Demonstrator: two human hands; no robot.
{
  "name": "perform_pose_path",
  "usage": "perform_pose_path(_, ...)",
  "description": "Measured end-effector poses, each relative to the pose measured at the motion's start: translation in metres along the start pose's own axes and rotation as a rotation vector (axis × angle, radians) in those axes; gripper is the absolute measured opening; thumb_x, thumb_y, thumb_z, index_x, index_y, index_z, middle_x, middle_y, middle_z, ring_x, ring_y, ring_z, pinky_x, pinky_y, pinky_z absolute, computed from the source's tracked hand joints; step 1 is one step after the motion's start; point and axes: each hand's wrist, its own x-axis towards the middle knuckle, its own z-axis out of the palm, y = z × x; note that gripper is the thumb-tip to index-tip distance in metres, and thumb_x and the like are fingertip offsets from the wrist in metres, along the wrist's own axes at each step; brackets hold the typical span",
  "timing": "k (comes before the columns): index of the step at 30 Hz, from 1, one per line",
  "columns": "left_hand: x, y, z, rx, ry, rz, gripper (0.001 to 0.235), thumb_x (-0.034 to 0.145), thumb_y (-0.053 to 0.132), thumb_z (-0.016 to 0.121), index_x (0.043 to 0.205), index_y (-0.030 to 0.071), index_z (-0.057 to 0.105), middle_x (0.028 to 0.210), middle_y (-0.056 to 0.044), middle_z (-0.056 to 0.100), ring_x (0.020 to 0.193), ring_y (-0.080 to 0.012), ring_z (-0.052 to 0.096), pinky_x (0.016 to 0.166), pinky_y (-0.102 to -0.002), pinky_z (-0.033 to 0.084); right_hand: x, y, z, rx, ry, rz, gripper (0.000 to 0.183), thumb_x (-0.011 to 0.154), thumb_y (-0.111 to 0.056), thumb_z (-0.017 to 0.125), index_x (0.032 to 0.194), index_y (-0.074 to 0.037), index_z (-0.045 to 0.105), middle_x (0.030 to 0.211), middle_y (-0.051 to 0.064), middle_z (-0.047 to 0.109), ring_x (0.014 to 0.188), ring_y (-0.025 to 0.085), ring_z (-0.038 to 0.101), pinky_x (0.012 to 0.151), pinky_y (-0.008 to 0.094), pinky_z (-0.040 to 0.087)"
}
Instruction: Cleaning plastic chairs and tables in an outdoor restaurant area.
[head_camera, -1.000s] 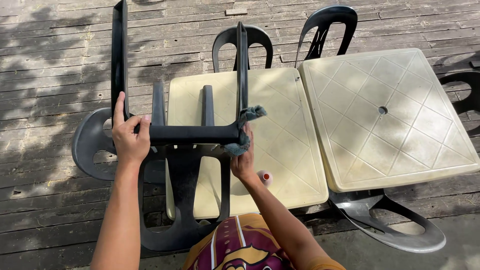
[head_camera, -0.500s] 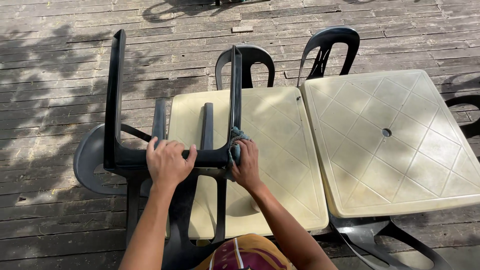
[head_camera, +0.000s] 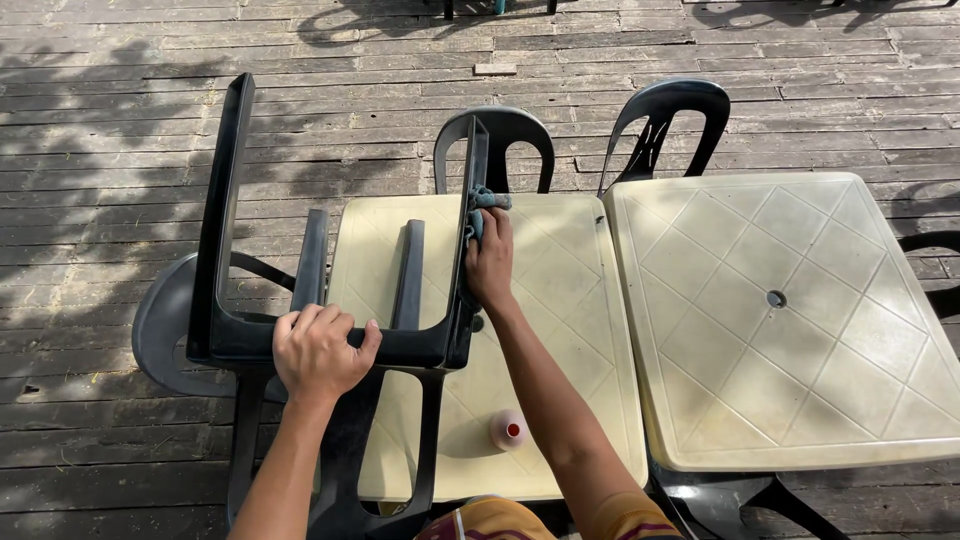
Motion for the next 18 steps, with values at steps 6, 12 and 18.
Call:
perform_pose_path(6,-0.001,-0.008,-0.004,0.024,0.023,-0.02,0.039,0.085,0.048,0.058,0.059,0.02,0.055,0.062,0.001,0.049,0.078,-0.021,0.065,0.086,-0.039,0.047,-0.106,-0.054,-0.034,0.201,-0.064,0.132,0.05,0.084,-0.002,0.046,0.128,-0.013,0.067,0.126,0.01,0.055,0.12,0.043,0.052,0.114,0.058,0.032)
perform_pose_path(12,0.0,0.005,0.003,0.016,0.053,-0.001,0.04,0.088,0.048,0.057,0.058,0.021,0.054,0.063,0.002,0.05,0.078,-0.0211,0.065,0.087,-0.04,0.048,-0.146,-0.113,-0.077,0.307,-0.012,0.114,0.068,0.085,0.004,0.035,0.147,-0.009,0.06,0.123,0.011,0.061,0.133,0.035,0.048,0.123,0.056,0.01)
perform_pose_path(18,-0.002,0.02,0.002,-0.031,0.041,0.003,0.031,0.09,0.043,0.062,0.067,0.023,0.061,0.068,0.006,0.053,0.084,-0.017,0.066,0.091,-0.038,0.048,-0.103,-0.161,-0.065,0.338,-0.368,-0.226,0.076,0.088,-0.008,0.038,0.163,-0.001,0.029,0.159,0.025,0.04,0.146,0.044,0.039,0.119,0.053,0.027)
